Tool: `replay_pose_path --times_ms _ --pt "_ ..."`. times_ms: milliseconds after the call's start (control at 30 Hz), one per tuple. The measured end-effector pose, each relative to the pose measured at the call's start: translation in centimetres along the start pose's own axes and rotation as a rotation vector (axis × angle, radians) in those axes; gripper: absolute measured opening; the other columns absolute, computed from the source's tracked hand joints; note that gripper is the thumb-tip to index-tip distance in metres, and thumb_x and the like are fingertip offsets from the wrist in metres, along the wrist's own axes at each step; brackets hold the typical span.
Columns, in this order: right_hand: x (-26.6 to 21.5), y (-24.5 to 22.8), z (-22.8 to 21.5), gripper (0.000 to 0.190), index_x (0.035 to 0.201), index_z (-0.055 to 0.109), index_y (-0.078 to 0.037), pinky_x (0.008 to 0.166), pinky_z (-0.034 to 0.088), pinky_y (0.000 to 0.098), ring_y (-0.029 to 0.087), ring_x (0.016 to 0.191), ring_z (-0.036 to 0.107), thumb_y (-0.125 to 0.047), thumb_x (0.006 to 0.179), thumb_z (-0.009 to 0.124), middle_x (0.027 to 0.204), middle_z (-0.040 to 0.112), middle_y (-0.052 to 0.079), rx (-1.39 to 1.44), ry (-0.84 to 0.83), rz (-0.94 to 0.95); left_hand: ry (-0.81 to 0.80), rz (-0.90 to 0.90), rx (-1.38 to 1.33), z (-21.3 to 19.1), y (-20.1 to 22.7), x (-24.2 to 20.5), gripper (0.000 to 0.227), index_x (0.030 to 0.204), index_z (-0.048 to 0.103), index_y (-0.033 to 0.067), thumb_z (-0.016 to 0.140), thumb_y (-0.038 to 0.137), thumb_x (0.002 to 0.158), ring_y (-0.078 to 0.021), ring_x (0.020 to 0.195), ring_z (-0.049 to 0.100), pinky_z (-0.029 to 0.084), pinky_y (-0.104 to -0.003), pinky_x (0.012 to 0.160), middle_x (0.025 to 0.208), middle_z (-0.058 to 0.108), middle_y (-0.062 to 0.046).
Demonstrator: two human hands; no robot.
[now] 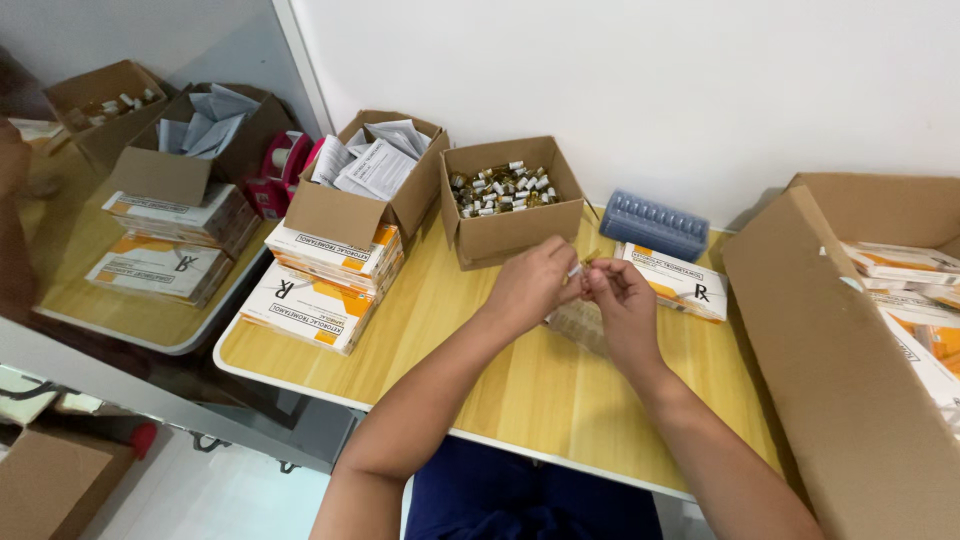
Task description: The person places small vials into a blister pack, inserts a folded paper leaflet, and closes the cardboard box. The person repeats this process for multiple units, placing finished boxes into a larger shipping carton.
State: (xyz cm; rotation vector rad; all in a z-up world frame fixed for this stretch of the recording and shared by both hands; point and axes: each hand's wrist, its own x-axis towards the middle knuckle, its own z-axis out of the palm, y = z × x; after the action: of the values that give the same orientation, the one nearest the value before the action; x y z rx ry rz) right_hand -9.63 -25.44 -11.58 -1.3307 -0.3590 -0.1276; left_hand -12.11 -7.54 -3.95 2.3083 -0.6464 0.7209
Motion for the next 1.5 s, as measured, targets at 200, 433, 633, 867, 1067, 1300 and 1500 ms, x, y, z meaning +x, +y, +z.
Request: replay_pose_path --times_ms 200,433,633,867,1067,1300,1500 --pt "1.0 1.6 -1.4 0.01 0.109 0.064 0.005 0.082 0.057 0.027 0.01 0.09 0.065 -0.004 0.106 0.065 0.103 0.07 0.005 -0.068 -0.007 0.043 -0.05 0.055 0.053 0.2 -0.2 -0.3 0.025 0.094 0.064 0.0056 0.074 0.027 0.087 -0.0335 0.089 0.068 0.055 -0.046 0.071 0.096 0.064 -0.011" --pt "0.3 -0.3 0.0 0.028 0.115 0.058 -0.003 0.069 0.055 0.0263 0.01 0.079 0.068 -0.007 0.09 0.07 0.085 0.072 0.006 -0.447 -0.219 0.225 -0.176 -0.096 0.069 -0.6 -3.0 0.1 0.017 0.103 0.071 0.0078 0.067 0.019 0.091 -0.0337 0.091 0.069 0.055 -0.046 0.078 0.099 0.069 -0.011" --pt "-0.4 -1.5 1.3 0.015 0.104 0.076 -0.003 0.075 0.056 0.0304 0.017 0.081 0.07 -0.008 0.091 0.074 0.097 0.068 0.008 -0.813 -0.321 0.034 -0.485 -0.113 0.195 1.6 -4.5 -0.9 0.011 0.095 0.075 0.0102 0.067 0.016 0.09 -0.0329 0.097 0.07 0.057 -0.047 0.081 0.102 0.069 -0.011" --pt "-0.2 -2.1 1.6 0.01 0.095 0.076 -0.005 0.078 0.056 0.0355 0.022 0.085 0.068 -0.008 0.085 0.074 0.104 0.063 0.008 -0.76 -0.398 -0.105 -0.462 -0.145 0.048 3.4 -6.9 -1.4 0.025 0.102 0.074 0.0072 0.073 0.006 0.077 -0.0355 0.092 0.069 0.058 -0.045 0.079 0.102 0.067 -0.018" --pt "-1.0 -2.8 2.1 0.01 0.084 0.08 -0.009 0.079 0.05 0.0422 0.034 0.09 0.059 -0.006 0.075 0.079 0.1 0.062 0.013 -0.958 -0.406 -0.417 -0.513 -0.216 -0.022 4.5 -8.6 -1.7 0.021 0.103 0.071 0.0045 0.071 0.003 0.082 -0.0342 0.091 0.073 0.058 -0.043 0.082 0.097 0.073 -0.019" --pt "-2.1 -4.0 3.1 0.008 0.092 0.075 -0.011 0.083 0.055 0.0395 0.027 0.096 0.066 -0.012 0.085 0.072 0.099 0.069 0.004 -1.136 -0.539 -0.264 -0.48 -0.259 0.057 3.0 -6.6 -1.4 0.02 0.099 0.072 0.002 0.075 0.006 0.079 -0.0407 0.098 0.067 0.055 -0.047 0.084 0.105 0.068 -0.023" --pt "-2.5 -6.5 3.7 0.026 0.106 0.071 -0.01 0.083 0.053 0.0433 0.029 0.101 0.064 -0.025 0.086 0.074 0.11 0.067 0.007 -1.244 -0.541 -0.462 -0.148 -0.219 0.22 -0.9 -4.7 1.8 0.009 0.093 0.071 0.0062 0.069 0.011 0.085 -0.0329 0.102 0.068 0.056 -0.049 0.084 0.107 0.068 -0.014"
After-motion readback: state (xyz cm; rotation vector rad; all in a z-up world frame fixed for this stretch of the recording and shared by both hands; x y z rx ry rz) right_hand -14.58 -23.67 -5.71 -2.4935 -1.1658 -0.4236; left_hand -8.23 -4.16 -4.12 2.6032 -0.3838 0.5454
